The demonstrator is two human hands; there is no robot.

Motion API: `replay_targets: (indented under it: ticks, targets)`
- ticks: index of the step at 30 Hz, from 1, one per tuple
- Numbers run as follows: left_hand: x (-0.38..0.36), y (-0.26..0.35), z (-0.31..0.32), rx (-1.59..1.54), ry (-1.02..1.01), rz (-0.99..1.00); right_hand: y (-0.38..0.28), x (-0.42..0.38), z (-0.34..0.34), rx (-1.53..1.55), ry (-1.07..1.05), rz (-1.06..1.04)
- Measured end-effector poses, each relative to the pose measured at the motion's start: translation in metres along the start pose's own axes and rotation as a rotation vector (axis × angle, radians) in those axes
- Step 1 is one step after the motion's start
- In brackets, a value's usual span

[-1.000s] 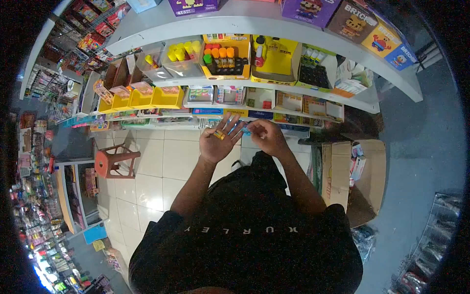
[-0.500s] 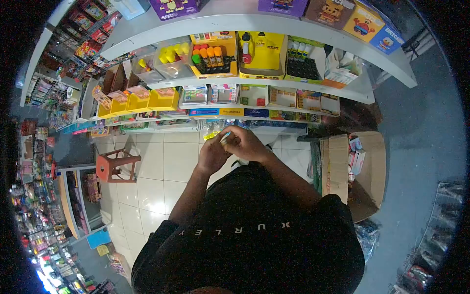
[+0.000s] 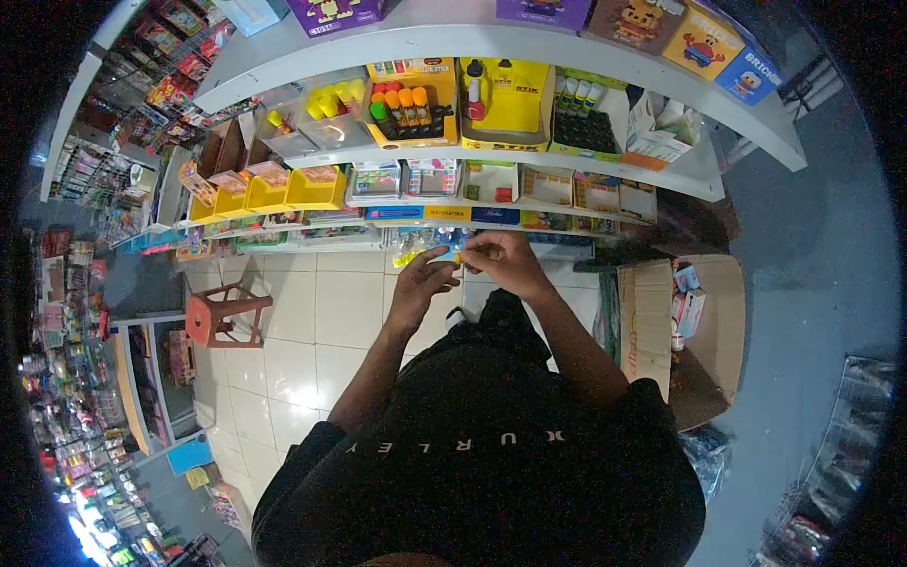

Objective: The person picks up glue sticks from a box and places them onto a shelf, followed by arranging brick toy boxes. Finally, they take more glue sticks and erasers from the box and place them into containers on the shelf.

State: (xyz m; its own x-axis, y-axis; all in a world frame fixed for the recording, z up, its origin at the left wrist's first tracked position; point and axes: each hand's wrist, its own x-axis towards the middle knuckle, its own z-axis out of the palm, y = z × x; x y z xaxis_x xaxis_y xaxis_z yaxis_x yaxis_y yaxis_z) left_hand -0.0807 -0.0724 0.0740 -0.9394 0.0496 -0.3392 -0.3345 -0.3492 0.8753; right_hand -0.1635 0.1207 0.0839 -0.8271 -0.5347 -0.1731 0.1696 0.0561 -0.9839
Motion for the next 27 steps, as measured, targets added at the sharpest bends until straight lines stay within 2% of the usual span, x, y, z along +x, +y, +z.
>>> replay_targets:
  ticks: [5, 17, 27]
  targets:
    - [0.0, -0.007, -0.003, 0.02, -0.017, 0.053, -0.003, -0.001, 0.014, 0.024, -0.064, 0.026]
    - [0.003, -0.007, -0.014, -0.008, 0.059, 0.047, 0.002, -0.003, 0.004, 0.078, 0.017, 0.095]
    - [0.011, 0.001, -0.019, -0.009, 0.064, 0.055, 0.003, 0.007, 0.003, 0.055, -0.008, 0.08]
